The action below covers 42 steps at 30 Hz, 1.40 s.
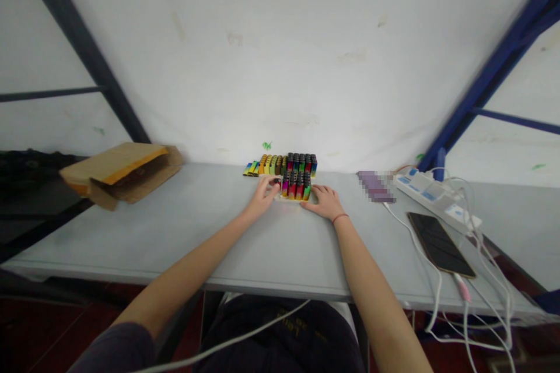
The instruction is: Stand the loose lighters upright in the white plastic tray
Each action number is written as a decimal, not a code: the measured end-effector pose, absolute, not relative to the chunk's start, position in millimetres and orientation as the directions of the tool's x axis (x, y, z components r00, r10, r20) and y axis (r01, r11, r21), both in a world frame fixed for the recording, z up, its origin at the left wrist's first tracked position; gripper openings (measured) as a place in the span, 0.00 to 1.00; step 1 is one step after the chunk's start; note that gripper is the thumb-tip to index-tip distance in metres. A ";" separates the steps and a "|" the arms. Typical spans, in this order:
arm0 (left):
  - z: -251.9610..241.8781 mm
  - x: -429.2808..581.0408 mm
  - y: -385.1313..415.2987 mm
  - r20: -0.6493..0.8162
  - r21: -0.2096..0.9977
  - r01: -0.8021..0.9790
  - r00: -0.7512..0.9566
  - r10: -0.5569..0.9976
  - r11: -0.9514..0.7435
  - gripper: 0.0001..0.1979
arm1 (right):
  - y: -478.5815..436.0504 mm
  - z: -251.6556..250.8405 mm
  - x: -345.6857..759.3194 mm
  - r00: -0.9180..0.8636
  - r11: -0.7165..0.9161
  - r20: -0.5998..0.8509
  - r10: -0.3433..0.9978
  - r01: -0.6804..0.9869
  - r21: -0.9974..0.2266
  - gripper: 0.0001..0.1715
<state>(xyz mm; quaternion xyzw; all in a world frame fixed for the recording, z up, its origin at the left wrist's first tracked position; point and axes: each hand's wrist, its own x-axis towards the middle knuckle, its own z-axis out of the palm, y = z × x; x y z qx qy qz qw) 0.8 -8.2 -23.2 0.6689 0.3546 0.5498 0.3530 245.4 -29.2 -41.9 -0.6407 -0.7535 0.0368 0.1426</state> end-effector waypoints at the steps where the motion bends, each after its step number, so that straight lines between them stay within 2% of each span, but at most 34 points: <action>1: -23.8 0.4 -8.4 0.498 0.849 0.108 0.169 0.851 -0.518 0.10 | -28.9 -42.2 245.5 -0.139 0.177 0.169 0.976 0.955 -0.237 0.39; 4: -26.0 0.2 -6.8 0.461 0.862 0.116 0.227 0.858 -0.494 0.10 | -28.5 -43.2 245.5 -0.141 0.180 0.175 0.975 0.955 -0.235 0.39; 11: -30.6 3.4 -2.1 0.446 0.873 0.101 0.228 0.865 -0.477 0.12 | -28.8 -42.7 245.1 -0.144 0.187 0.184 0.972 0.951 -0.248 0.38; 18: -30.1 3.9 -2.5 0.452 0.864 0.128 0.231 0.862 -0.487 0.14 | -24.8 -38.5 235.9 -0.095 0.160 0.218 0.971 0.937 -0.309 0.47; 23: -26.1 1.0 -3.1 0.435 0.865 0.147 0.257 0.863 -0.479 0.13 | -20.0 -38.0 230.9 -0.176 0.248 0.205 0.963 0.876 -0.414 0.42; 27: -25.4 -0.3 -1.7 0.480 0.826 0.164 0.297 0.826 -0.539 0.11 | -19.7 -37.8 232.7 -0.164 0.239 0.210 0.964 0.878 -0.414 0.43; 35: -25.6 -1.4 -4.1 0.472 0.830 0.183 0.274 0.838 -0.527 0.12 | -20.3 -36.2 235.4 -0.170 0.244 0.198 0.965 0.858 -0.452 0.44; 42: -31.5 -1.2 0.6 0.502 0.789 0.205 0.330 0.800 -0.580 0.13 | -23.9 -34.9 235.4 -0.163 0.258 0.233 0.959 0.841 -0.475 0.42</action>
